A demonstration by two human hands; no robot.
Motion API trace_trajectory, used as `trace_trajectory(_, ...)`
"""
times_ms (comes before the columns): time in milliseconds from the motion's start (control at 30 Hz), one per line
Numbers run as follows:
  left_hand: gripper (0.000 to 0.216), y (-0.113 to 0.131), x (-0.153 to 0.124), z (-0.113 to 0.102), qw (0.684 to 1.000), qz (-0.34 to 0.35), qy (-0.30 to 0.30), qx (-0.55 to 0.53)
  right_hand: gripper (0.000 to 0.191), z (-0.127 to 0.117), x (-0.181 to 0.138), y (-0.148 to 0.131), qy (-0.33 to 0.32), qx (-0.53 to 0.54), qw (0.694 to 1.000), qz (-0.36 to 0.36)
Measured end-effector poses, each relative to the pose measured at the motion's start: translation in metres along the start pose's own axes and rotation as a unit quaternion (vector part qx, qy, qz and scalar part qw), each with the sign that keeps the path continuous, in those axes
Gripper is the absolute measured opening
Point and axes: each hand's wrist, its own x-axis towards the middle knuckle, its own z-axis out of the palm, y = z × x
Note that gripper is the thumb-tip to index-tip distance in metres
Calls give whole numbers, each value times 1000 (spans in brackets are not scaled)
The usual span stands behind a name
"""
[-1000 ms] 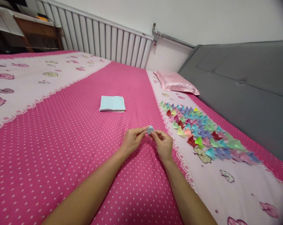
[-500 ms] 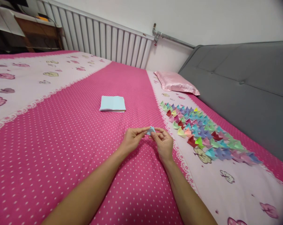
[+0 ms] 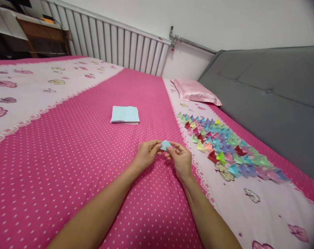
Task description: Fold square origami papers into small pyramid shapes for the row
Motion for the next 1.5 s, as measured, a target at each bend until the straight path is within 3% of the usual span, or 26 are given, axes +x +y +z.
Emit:
trace_trajectory(167, 27, -3, 3, 1, 999, -24, 3, -40, 35, 0, 0, 0, -4, 9, 1000, 12)
trace_trajectory(367, 27, -11, 2, -4, 998, -29, -8, 47, 43, -3, 1, 3, -34, 6, 999, 23)
trace_trajectory(567, 27, -16, 2, -4, 998, -49, -29, 33, 44, -2, 1, 1, -66, -6, 998, 16)
trace_trajectory(700, 27, -10, 3, -2, 999, -40, 8, -2, 40, -1, 1, 3, -32, 15, 999, -10)
trace_trajectory(933, 18, 3, 1, 0, 996, -67, 14, -53, 30, -2, 3, 3, -5, 26, 999, -19)
trace_trajectory(1267, 19, -2, -1, -3, 995, -7, 73, 70, 29, -1, 2, -2, -16, 117, 991, 56)
trace_trajectory(1500, 18, 1, -4, -3, 990, 38, 45, 130, 28, -3, 4, 0, -8, 127, 989, 76)
